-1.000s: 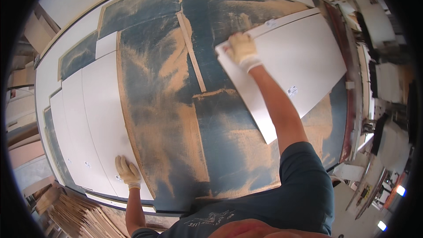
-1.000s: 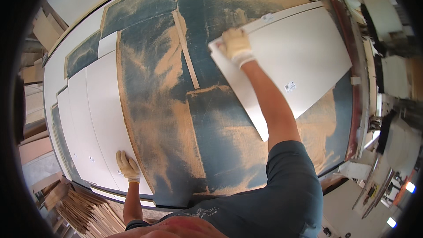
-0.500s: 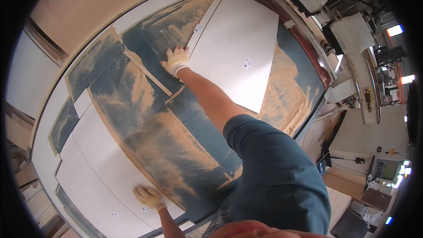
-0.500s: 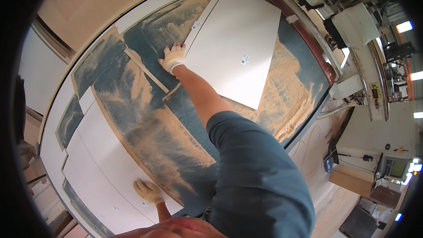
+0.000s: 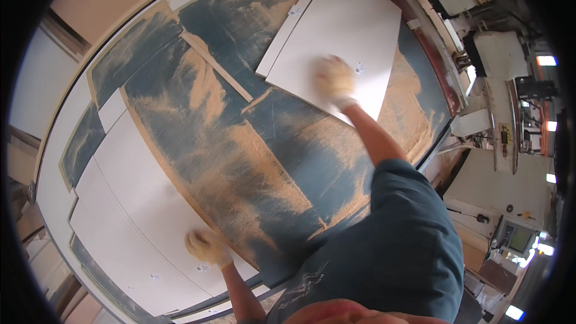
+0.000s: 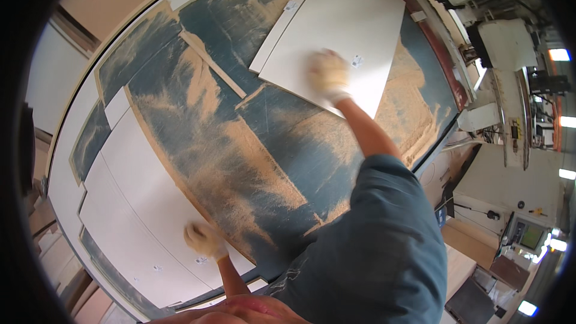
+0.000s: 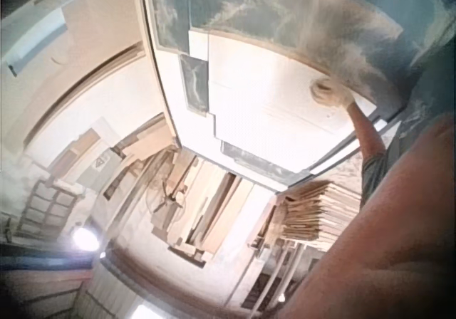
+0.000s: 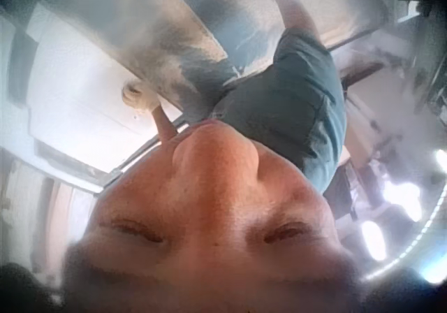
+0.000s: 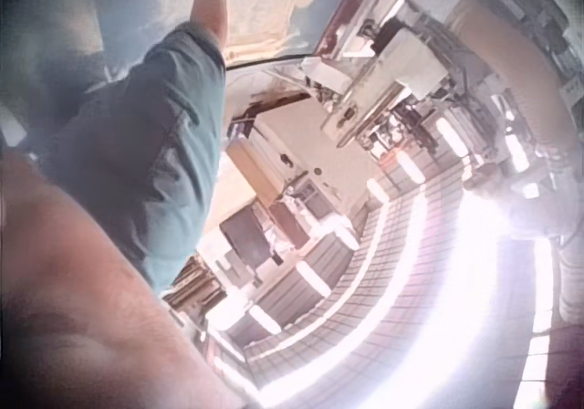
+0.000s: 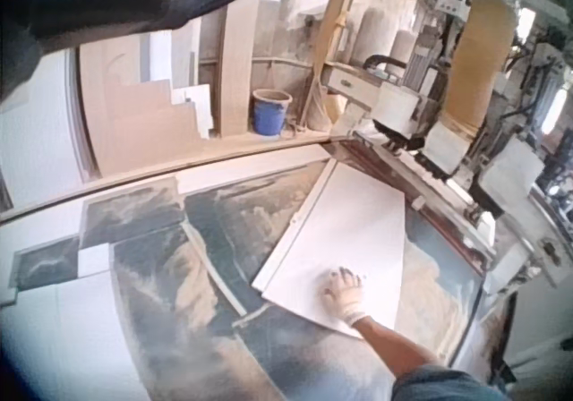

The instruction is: The person picks up white rectangular wood panels from a table, inspects them, and places them into a stack on the floor. The person repeats this process for multiple panels, occasionally moving the stack to make room.

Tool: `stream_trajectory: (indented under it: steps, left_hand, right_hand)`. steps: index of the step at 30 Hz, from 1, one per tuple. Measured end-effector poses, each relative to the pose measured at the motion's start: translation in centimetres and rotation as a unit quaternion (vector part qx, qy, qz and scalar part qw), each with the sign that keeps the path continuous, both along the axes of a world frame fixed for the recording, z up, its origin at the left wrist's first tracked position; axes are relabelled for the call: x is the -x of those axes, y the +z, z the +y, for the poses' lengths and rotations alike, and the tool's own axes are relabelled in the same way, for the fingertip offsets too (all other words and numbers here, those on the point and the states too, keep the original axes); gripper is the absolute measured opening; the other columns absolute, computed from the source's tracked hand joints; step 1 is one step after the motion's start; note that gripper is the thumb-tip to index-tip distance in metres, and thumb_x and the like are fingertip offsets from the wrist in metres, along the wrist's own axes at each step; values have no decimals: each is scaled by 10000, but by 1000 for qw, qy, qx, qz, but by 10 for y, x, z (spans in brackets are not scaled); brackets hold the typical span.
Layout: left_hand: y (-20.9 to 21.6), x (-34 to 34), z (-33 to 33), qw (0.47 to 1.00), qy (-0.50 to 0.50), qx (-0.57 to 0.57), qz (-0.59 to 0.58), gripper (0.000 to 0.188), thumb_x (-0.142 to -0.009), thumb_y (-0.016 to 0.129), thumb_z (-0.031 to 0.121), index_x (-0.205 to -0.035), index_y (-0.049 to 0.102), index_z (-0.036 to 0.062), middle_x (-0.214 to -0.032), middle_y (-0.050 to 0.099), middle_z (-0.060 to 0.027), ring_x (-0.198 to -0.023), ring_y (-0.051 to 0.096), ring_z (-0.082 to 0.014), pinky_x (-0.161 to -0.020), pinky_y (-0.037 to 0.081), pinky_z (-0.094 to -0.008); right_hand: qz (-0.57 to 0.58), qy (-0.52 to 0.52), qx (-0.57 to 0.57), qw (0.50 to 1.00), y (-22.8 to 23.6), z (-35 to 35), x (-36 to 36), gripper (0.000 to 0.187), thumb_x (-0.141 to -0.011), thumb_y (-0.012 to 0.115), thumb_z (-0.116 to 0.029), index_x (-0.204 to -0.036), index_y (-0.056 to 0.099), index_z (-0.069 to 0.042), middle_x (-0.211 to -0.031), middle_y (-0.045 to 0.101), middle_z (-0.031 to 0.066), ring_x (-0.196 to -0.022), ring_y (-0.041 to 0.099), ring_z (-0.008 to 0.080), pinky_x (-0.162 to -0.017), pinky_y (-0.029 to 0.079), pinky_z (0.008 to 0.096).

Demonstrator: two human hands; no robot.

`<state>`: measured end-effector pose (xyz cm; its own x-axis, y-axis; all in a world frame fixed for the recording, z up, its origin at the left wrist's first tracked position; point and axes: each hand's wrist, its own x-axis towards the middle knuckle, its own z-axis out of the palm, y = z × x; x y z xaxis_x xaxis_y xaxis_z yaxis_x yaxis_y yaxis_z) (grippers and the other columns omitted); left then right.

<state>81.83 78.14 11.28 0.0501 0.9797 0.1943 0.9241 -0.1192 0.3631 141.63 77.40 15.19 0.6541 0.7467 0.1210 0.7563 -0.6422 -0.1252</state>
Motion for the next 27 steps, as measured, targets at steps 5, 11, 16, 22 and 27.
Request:
stream_trajectory:
  steps: [5,11,16,22,27]
  left_hand:
    - [17,-220,59,904,-323,109,-257,272,-988,648,116,-1242,691,27,-1216,711,-179,-1144,661,-348,-1006,507,-437]
    - [5,-472,133,866,-499,-7,35,625,-952,660,348,-1453,489,17,-1482,532,-226,-1404,461,-391,-1185,364,-490]
    - [-6,-512,173,930,-366,-16,30,532,-898,683,349,-1313,535,52,-1373,581,-216,-1276,558,-383,-1070,451,-508]
    - [5,-507,184,954,-263,132,54,638,-866,719,346,-1398,515,59,-1344,631,-206,-1262,589,-401,-1065,487,-496]
    - [14,-434,112,954,-218,183,98,825,-815,797,419,-1480,478,49,-1389,616,-240,-1301,566,-422,-1109,461,-489]
  right_hand:
    - [98,-303,72,945,-12,-161,-3,646,-932,648,-270,-1500,467,-20,-1554,451,227,-1432,432,396,-1204,371,482]
    - [199,-421,-142,873,-31,-177,-11,622,-903,638,-234,-1469,494,-20,-1372,587,269,-1249,591,431,-1060,483,471]
    - [353,-471,-297,752,-18,-169,-10,603,-962,595,-188,-1516,463,9,-1376,628,216,-1213,636,302,-1032,491,362]
    - [360,-431,-454,691,-36,-179,23,568,-954,606,-138,-1492,498,9,-1326,639,147,-1173,614,219,-1005,481,335]
    - [412,-480,-337,697,-22,-249,76,616,-942,616,-148,-1517,461,10,-1444,560,185,-1319,547,277,-1093,437,369]
